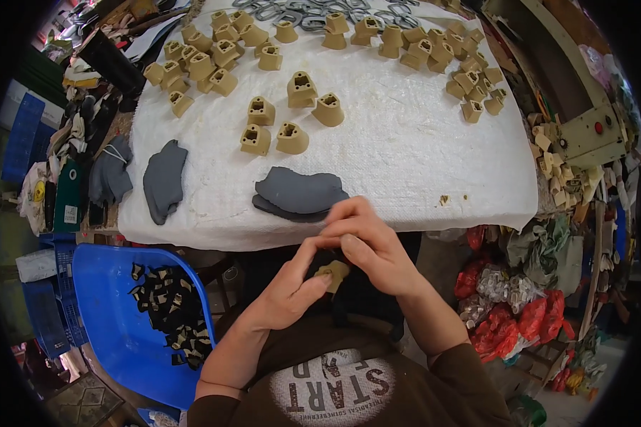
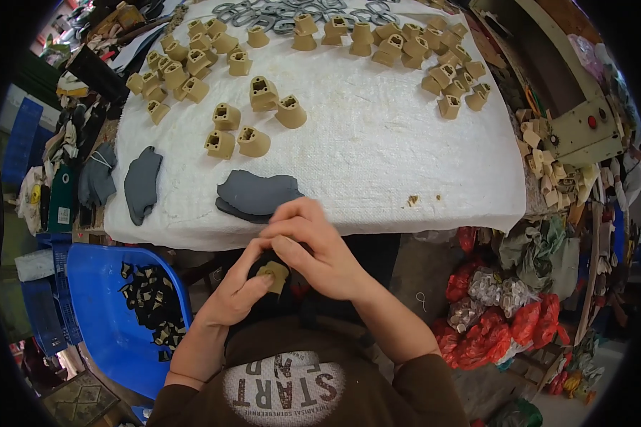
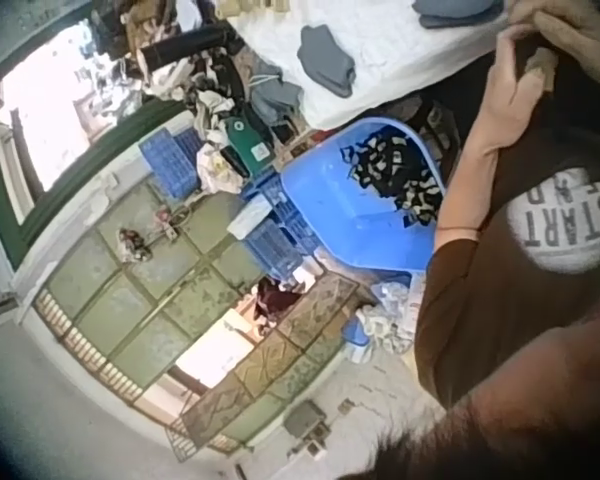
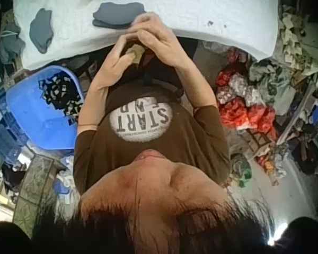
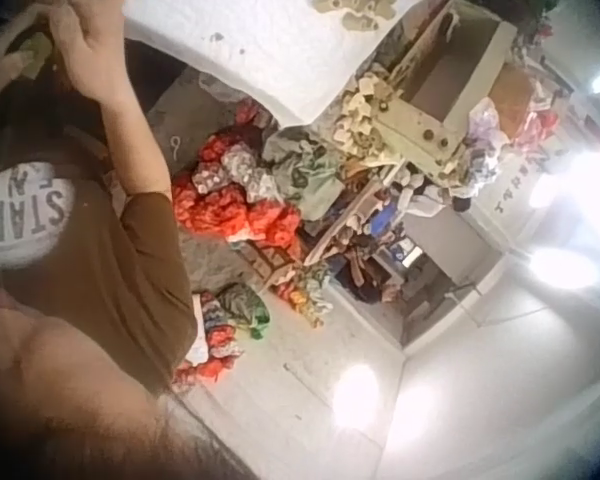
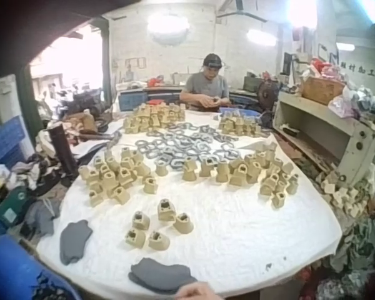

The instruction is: Assembling small components into larger shoe parts by hand.

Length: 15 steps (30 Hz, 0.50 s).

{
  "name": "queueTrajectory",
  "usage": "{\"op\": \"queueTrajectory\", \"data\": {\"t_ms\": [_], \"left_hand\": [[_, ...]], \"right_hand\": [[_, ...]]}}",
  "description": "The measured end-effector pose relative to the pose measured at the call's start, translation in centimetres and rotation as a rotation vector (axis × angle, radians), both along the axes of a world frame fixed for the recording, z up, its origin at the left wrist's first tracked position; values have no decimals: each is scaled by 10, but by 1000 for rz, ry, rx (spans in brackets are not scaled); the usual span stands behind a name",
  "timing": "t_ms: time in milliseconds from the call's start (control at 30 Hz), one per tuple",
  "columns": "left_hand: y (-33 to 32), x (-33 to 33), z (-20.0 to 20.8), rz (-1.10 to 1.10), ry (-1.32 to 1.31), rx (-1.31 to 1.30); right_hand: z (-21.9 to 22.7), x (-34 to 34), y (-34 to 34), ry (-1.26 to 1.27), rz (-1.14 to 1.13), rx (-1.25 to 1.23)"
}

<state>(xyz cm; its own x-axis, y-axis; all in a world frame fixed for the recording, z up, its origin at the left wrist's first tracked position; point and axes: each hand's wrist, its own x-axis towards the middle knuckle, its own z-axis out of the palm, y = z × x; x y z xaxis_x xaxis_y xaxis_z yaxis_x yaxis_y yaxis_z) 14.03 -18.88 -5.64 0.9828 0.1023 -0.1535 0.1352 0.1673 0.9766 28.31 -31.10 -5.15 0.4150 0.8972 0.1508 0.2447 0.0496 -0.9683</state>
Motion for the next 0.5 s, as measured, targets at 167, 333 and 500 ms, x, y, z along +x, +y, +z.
{"op": "queueTrajectory", "data": {"t_ms": [167,333,500], "left_hand": [[-6,-2,-5,-28,-41,-40],[-8,-1,3,-31,103,-114],[-21,7,-2,237,51,-209]], "right_hand": [[-19,8,9,563,415,91],[-15,2,6,225,332,148],[-29,-20,7,149,4,209]]}}
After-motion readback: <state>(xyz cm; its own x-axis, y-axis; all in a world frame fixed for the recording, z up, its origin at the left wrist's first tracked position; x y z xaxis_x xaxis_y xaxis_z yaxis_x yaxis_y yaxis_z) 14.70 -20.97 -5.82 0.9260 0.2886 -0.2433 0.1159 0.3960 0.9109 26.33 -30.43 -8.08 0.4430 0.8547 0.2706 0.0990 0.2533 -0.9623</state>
